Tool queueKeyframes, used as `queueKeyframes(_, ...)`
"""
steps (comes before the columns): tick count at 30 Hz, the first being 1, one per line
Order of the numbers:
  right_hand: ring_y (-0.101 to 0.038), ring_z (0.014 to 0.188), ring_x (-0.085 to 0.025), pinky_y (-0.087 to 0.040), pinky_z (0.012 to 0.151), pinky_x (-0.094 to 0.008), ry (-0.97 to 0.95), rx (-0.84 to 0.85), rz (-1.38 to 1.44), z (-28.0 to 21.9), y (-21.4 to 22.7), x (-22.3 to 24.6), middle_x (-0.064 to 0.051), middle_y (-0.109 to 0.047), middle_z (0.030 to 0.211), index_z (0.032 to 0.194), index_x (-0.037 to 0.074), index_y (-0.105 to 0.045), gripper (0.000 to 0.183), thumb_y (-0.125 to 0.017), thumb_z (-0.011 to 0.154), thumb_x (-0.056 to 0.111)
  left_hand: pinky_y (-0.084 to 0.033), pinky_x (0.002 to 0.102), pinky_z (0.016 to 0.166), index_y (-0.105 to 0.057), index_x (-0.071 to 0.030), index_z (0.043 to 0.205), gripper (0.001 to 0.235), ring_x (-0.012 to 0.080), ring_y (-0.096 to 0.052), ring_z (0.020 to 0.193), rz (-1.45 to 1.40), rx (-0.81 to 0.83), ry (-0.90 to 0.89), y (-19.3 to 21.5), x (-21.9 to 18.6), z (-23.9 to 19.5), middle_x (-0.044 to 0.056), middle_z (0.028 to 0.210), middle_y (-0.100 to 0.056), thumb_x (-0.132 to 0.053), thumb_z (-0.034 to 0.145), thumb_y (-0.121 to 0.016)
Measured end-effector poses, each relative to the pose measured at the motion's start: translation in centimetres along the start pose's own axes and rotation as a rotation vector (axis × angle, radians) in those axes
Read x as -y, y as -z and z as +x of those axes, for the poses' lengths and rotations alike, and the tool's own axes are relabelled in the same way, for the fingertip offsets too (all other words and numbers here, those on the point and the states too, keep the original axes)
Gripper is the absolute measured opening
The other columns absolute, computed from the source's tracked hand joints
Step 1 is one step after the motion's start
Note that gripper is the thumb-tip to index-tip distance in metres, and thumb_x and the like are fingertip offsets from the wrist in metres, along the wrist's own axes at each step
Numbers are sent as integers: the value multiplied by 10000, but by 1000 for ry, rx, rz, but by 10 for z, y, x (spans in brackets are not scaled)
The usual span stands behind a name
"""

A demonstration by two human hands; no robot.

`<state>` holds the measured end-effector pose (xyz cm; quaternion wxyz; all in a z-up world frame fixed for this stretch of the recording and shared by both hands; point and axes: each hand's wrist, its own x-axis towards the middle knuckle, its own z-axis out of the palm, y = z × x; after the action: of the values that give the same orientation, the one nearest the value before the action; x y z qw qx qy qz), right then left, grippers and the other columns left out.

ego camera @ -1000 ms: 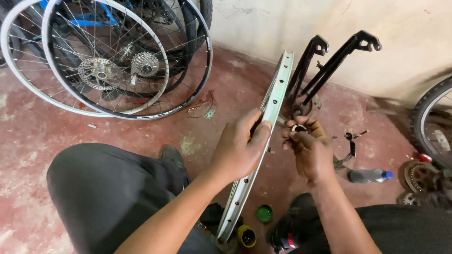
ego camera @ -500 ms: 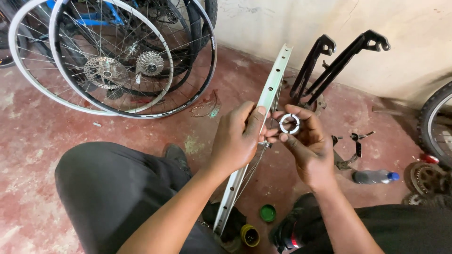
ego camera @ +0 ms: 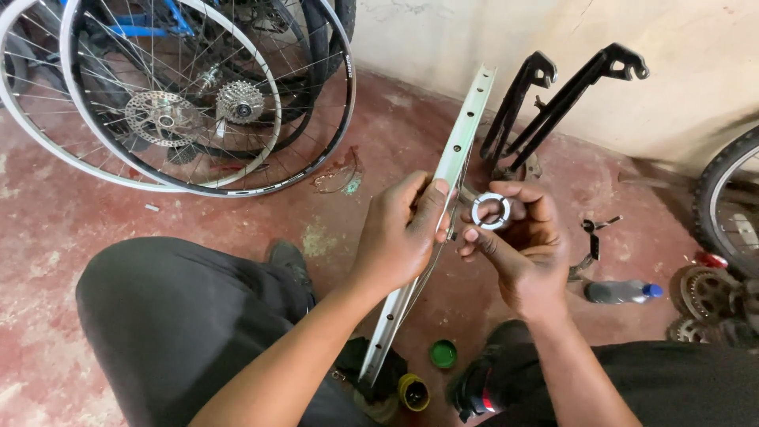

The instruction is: The person sits on the floor and works on a bicycle wheel, using a small metal tool to adjust the spokes and rim. They rotate the wheel to access different sections and continue the adjustment process throughout the video.

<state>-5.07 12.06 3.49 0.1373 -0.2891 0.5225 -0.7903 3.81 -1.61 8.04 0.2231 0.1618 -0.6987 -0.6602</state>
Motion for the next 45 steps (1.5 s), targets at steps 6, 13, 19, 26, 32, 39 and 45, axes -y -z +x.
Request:
queueKeyframes(6,-704,567,-217,-643,458,-296,-7,-23,-2,0,0,1,-207,-662,835,1214,-77,-465,499,-694,777,-149,-545,298,506,-663,-14,907,292,149,-653,571,12,16,21,1,3,4,104,610,-624,-238,985,-493)
queueKeyframes(13,-703,580,-206,-650,476,-298,-17,6,-3,1,-4,1,-181,-654,825,1218,-63,-465,505,-698,777,-144,-547,293,536,-662,-7,927,298,151,-651,574,2,36,24,4,4,3,99,610,-619,-245,990,-494)
queueKeyframes(19,-701,591,-200,-647,482,-285,-13,32,-6,1,-5,0,-176,-649,832,1241,-56,-430,534,-692,784,-139,-548,290,546,-659,-11,934,287,147,-655,582,-8,47,3,5,9,3,91,613,-619,-243,993,-501)
queueKeyframes(26,-638,802,-149,-609,657,-287,-103,99,-77,6,-4,-7,-117,-602,920,1246,-60,-539,471,-693,803,-95,-547,296,584,-653,-45,840,246,151,-652,605,39,24,-3,11,8,6,97,625,-630,-205,954,-503)
queueKeyframes(32,-557,954,-150,-436,804,-250,-87,167,-153,6,-8,-29,-97,-596,1028,1272,-30,-613,481,-722,804,-33,-552,296,598,-667,-73,813,227,156,-671,617,65,7,-25,16,10,8,98,626,-633,-227,927,-545)
queueKeyframes(39,-483,1007,-166,-424,918,-353,-107,287,-315,12,-9,-32,-106,-572,1045,1269,11,-647,354,-629,917,48,-532,297,627,-694,-80,832,218,144,-638,658,79,-11,-22,21,6,6,102,656,-654,-232,916,-562)
queueKeyframes(45,-509,947,-136,-451,901,-334,-179,207,-105,14,-14,-43,-79,-608,937,1135,-7,-667,268,-492,1026,165,-499,285,626,-722,-74,861,200,124,-588,698,35,-57,-33,23,8,7,98,686,-660,-233,913,-613)
